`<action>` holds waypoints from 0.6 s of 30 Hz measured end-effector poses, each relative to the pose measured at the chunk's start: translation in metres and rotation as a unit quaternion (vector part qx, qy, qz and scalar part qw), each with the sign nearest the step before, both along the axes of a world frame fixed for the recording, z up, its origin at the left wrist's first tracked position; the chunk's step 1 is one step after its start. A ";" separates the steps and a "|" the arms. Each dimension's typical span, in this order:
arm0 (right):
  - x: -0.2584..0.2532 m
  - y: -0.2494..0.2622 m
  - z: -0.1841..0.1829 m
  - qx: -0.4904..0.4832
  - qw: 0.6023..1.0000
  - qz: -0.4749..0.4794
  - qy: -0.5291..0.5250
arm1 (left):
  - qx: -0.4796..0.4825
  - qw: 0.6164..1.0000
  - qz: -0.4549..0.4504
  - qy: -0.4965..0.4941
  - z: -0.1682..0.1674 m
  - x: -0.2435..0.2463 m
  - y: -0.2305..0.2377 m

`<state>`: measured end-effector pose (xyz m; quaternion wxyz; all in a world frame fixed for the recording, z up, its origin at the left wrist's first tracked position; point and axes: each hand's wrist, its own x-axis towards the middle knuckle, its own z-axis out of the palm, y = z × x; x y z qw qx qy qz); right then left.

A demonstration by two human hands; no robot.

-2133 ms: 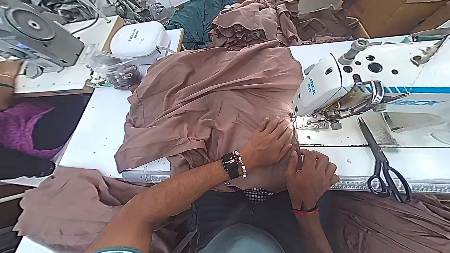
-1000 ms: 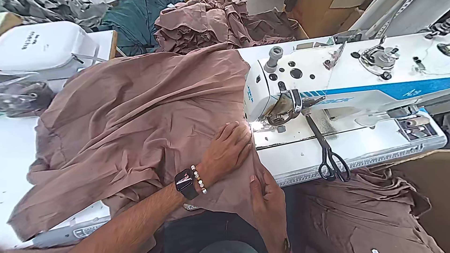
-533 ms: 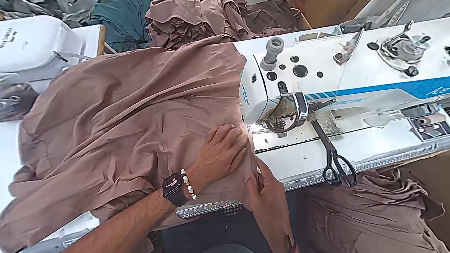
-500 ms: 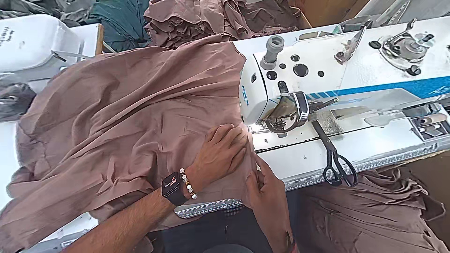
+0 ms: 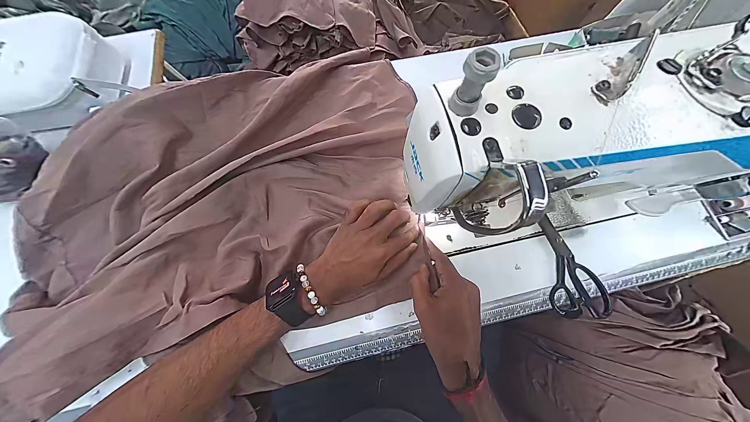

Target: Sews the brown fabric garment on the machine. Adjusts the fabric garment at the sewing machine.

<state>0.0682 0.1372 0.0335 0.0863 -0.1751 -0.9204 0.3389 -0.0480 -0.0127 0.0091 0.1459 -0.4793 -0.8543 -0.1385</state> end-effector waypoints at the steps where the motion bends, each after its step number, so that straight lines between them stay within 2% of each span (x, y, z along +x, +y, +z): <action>1: -0.003 0.001 -0.001 0.012 1.000 0.000 0.008 | 0.001 1.000 -0.006 0.005 0.000 -0.002 0.000; 8: -0.029 0.002 -0.008 0.033 0.999 -0.023 0.010 | 0.006 0.998 -0.063 0.025 0.005 -0.014 0.002; 10: -0.033 0.003 -0.009 0.024 0.999 -0.025 0.000 | -0.015 0.999 -0.036 -0.011 0.008 0.002 0.004; 12: -0.035 0.005 -0.009 0.022 0.999 -0.022 0.003 | 0.004 0.998 0.009 -0.064 0.005 0.017 0.006; 15: -0.039 0.012 -0.007 -0.024 0.999 0.014 -0.015 | 0.017 0.995 0.007 -0.101 -0.002 0.017 -0.002; 18: -0.045 0.036 0.001 -0.086 0.989 0.097 -0.066 | 0.006 0.995 -0.028 -0.096 -0.003 0.003 -0.007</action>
